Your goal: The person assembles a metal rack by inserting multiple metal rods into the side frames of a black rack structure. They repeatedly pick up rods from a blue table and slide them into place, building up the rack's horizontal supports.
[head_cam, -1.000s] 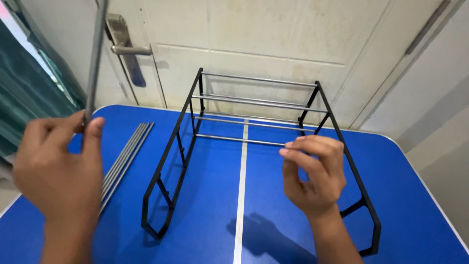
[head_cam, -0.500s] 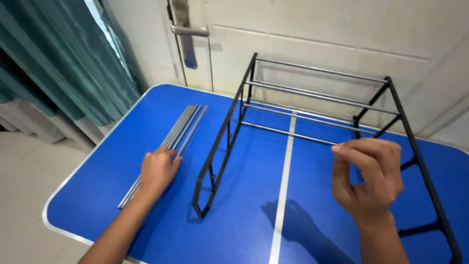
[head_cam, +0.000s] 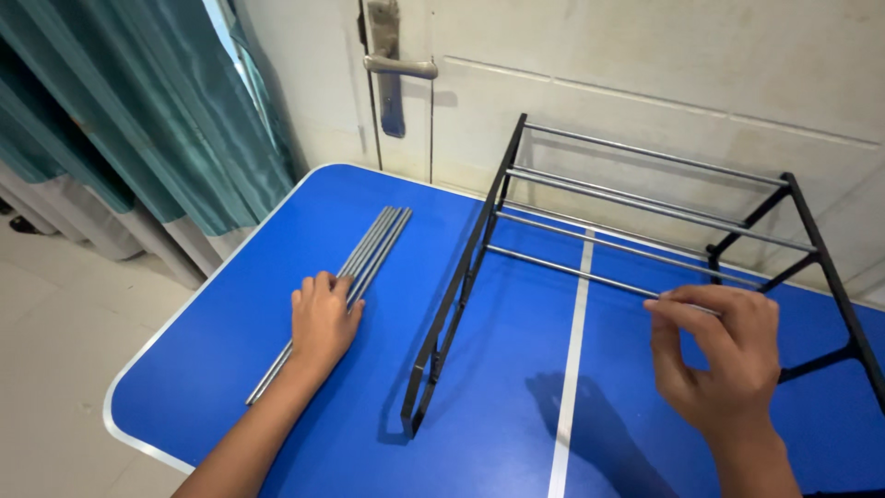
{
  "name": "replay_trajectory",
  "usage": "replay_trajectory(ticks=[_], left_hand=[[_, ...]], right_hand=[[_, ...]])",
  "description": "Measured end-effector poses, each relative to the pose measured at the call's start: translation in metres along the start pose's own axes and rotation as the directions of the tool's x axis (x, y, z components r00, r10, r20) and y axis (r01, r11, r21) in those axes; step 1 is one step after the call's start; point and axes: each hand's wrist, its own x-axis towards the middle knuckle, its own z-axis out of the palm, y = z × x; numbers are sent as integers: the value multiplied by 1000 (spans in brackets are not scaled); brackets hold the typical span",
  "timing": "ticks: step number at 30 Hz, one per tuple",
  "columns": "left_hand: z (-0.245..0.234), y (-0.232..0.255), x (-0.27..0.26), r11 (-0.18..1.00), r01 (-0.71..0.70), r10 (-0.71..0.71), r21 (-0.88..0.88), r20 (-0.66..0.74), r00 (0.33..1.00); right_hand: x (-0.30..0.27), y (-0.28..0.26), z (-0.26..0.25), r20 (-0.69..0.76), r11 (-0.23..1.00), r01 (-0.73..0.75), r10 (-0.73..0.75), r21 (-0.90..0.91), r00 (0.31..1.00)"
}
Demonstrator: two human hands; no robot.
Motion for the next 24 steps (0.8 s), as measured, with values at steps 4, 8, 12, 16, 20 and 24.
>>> replay_trajectory(ticks=[4, 8, 12, 16, 20, 24], left_hand=[[0, -11, 5, 993, 113, -109, -34, 110, 988], [-3, -12, 10, 983, 184, -183, 19, 262, 948], [-9, 6, 11, 995, 99, -97, -17, 109, 989], [-4, 35, 18, 962, 16, 8, -271, 88, 996], [18, 68, 27, 780, -33, 157, -624, 144, 977], [49, 96, 30, 554, -3, 222, -833, 144, 965]], right_hand=[[-8, 17, 16, 40, 996, -87, 88, -22, 995], [-19, 44, 39, 122, 969, -232, 241, -85, 963], [-38, 74, 55, 187, 934, -336, 354, -119, 916], [-58, 100, 69, 252, 906, -384, 419, -178, 872], [-73, 120, 78, 295, 904, -304, 392, -302, 871], [-82, 130, 76, 327, 880, -276, 411, -387, 851]])
